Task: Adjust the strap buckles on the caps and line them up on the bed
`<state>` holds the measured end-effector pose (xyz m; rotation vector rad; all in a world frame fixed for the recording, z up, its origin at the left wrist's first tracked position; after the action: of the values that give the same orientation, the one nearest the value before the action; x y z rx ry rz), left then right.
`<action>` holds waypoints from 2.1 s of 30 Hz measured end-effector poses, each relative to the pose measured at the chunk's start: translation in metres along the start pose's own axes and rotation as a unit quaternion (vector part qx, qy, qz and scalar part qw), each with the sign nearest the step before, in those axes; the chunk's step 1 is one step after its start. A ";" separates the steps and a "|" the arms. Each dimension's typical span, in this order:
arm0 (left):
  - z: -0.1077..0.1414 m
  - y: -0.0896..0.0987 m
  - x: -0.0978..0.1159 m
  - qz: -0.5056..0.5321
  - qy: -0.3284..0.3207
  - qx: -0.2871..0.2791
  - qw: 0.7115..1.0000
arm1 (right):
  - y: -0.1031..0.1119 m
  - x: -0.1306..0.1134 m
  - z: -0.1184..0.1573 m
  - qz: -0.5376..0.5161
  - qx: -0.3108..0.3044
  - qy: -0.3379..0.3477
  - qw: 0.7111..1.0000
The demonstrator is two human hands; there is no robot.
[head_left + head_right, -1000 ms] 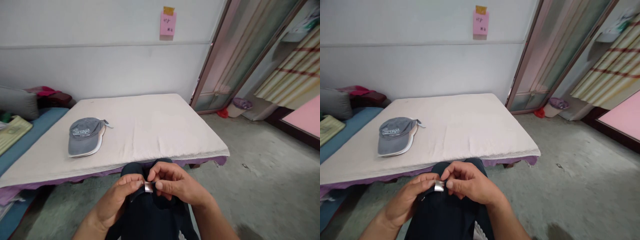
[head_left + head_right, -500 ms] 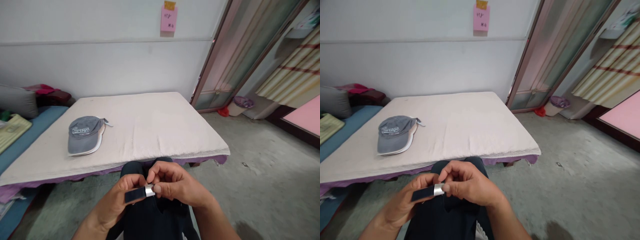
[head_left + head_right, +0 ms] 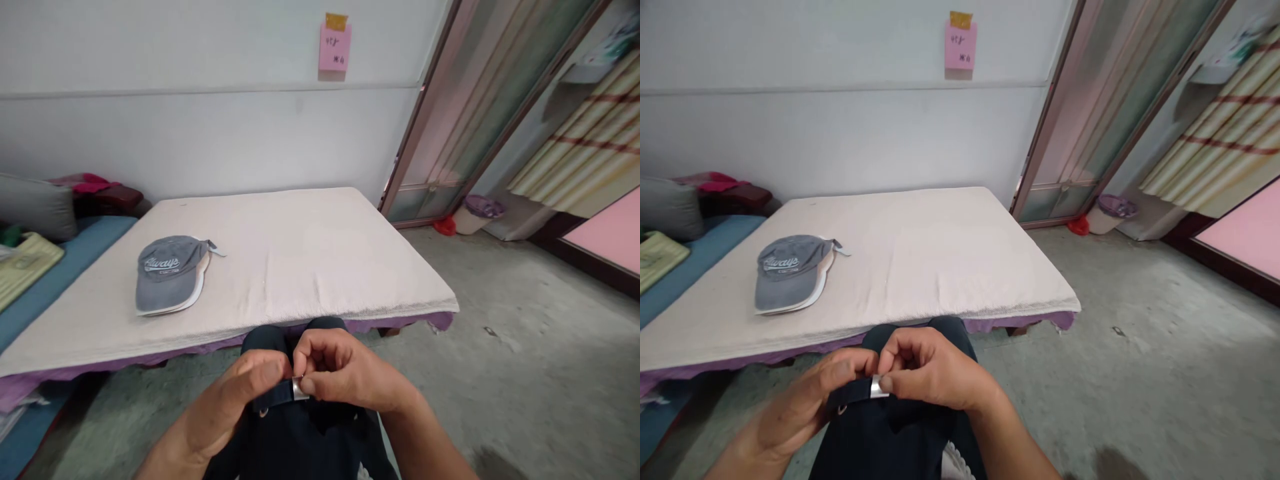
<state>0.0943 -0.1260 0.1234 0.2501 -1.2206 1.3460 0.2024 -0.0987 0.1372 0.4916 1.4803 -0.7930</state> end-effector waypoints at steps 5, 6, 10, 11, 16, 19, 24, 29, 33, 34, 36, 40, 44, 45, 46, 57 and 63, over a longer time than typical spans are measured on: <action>-0.002 -0.006 0.011 -0.110 -0.005 -0.019 0.994 | 0.000 0.000 -0.002 0.028 -0.012 0.001 1.000; -0.003 -0.006 0.012 -0.121 -0.014 -0.020 0.992 | 0.000 0.000 -0.003 0.025 -0.014 0.000 1.000; -0.005 -0.007 0.013 -0.100 -0.023 -0.041 0.994 | 0.002 0.001 -0.005 -0.010 -0.015 0.001 1.000; -0.005 -0.007 0.013 -0.093 -0.026 -0.044 0.994 | 0.002 0.001 -0.006 -0.020 -0.015 0.001 1.000; -0.005 -0.002 0.012 -0.063 -0.026 -0.034 0.997 | 0.002 0.003 -0.009 -0.047 -0.034 0.010 0.998; -0.003 0.005 0.008 -0.024 -0.024 -0.036 0.999 | 0.006 0.001 -0.009 -0.049 -0.019 0.028 0.998; 0.003 0.020 0.004 0.087 -0.059 -0.019 0.994 | 0.018 0.000 -0.009 -0.027 0.028 0.020 0.999; 0.008 0.031 0.008 0.192 -0.090 0.020 0.977 | 0.024 0.006 -0.011 -0.040 0.037 0.005 0.999; 0.011 0.038 0.009 0.228 -0.096 0.067 0.967 | 0.029 0.009 -0.011 -0.102 0.051 0.017 0.993; 0.012 0.039 0.009 0.234 -0.100 0.075 0.964 | 0.030 0.009 -0.011 -0.117 0.058 0.024 0.991; 0.012 0.040 0.009 0.241 -0.104 0.090 0.961 | 0.034 0.007 -0.012 -0.143 0.076 0.041 0.986; 0.007 0.034 0.000 0.233 -0.061 0.074 0.968 | 0.036 0.003 -0.015 -0.176 0.088 0.055 0.979; 0.002 0.023 -0.002 0.168 -0.039 0.014 0.985 | 0.033 0.000 -0.019 -0.175 0.079 0.054 0.980; 0.001 0.023 -0.002 0.160 -0.042 0.013 0.986 | 0.032 0.000 -0.019 -0.172 0.077 0.054 0.981; 0.001 0.023 -0.001 0.158 -0.048 0.016 0.986 | 0.032 0.000 -0.019 -0.168 0.074 0.055 0.981; 0.009 0.044 0.009 0.201 -0.114 0.097 0.968 | 0.026 0.021 -0.013 -0.116 -0.029 0.035 0.992; 0.011 0.047 -0.002 0.311 -0.085 0.047 0.945 | 0.042 0.017 -0.017 -0.187 0.084 0.072 0.976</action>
<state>0.0506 -0.1211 0.1036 0.0424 -1.4492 1.9634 0.2195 -0.0611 0.1122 0.4051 1.6739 -1.2076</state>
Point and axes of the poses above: each hand's wrist, its own z-axis away from the middle knuckle, its own y-axis out of the back of the hand, x = y × z, the point moved 7 cm from there along -z, towards the middle knuckle, and after that the axes turned 9 degrees about z, right-handed, at the moved point
